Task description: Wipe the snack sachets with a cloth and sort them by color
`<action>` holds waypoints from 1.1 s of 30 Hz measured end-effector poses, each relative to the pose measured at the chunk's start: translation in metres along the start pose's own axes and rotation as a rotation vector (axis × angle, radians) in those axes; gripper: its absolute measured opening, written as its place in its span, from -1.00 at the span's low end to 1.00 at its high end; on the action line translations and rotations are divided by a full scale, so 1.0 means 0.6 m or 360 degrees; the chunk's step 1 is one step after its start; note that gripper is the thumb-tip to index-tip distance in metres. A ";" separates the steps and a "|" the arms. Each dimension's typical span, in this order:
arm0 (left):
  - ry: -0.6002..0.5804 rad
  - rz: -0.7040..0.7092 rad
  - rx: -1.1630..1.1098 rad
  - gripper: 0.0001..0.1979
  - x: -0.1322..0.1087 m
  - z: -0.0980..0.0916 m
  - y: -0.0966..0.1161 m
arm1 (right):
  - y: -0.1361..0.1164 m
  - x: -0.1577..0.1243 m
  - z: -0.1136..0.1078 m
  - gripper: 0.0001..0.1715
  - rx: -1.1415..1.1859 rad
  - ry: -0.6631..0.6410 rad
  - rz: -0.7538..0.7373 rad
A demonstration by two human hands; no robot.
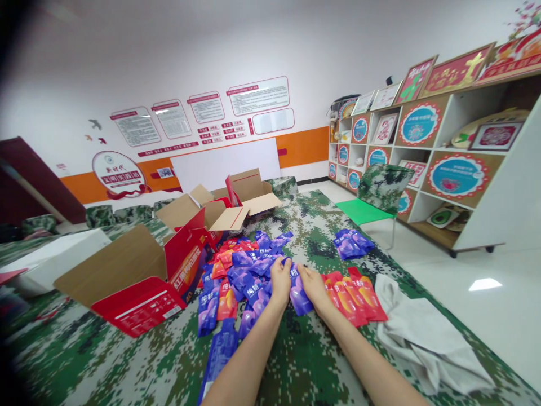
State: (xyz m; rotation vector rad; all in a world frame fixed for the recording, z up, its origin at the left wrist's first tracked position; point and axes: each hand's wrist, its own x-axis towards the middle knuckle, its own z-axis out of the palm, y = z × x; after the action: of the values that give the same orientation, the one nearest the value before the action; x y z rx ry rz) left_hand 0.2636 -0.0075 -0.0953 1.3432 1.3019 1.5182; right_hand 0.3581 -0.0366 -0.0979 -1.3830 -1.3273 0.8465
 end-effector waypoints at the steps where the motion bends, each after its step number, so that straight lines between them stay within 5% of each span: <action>1: 0.0051 0.0012 0.0002 -0.77 0.001 -0.003 0.001 | 0.001 -0.004 0.000 -0.52 -0.0075 -0.0015 -0.0040; 7: 0.0180 0.0033 0.0031 -0.65 -0.003 -0.007 -0.004 | 0.007 -0.008 -0.022 -0.57 -0.0731 -0.0031 -0.0183; 12: -0.0044 -0.0184 -0.0094 -0.57 -0.016 0.006 -0.019 | 0.020 0.076 -0.109 -0.55 -0.1223 0.0233 -0.0028; 19: 0.0004 -0.0173 -0.0107 -0.69 -0.011 0.005 -0.035 | 0.057 0.174 -0.193 -0.63 -0.1522 0.0457 0.0313; 25: 0.0214 -0.0074 -0.0028 -0.78 0.003 -0.013 -0.036 | 0.067 0.176 -0.189 -0.61 -0.1614 0.0515 0.0362; 30: 0.0323 -0.0050 -0.0001 -0.80 0.008 -0.025 -0.024 | 0.036 0.146 -0.145 -0.53 -0.1627 0.0734 -0.0012; 32: 0.0396 -0.0037 -0.0016 -0.80 0.011 -0.033 -0.018 | 0.024 0.132 -0.106 -0.56 -0.1383 0.0543 -0.0111; 33: 0.0443 -0.0032 -0.0023 -0.80 0.014 -0.037 -0.015 | 0.021 0.125 -0.082 -0.61 -0.1171 0.0283 -0.0077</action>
State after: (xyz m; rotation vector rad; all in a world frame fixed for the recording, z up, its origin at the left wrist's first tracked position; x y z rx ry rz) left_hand 0.2392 -0.0024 -0.1007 1.1351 1.4651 1.7435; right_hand 0.4198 0.0290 -0.0861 -1.9185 -1.5957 0.1751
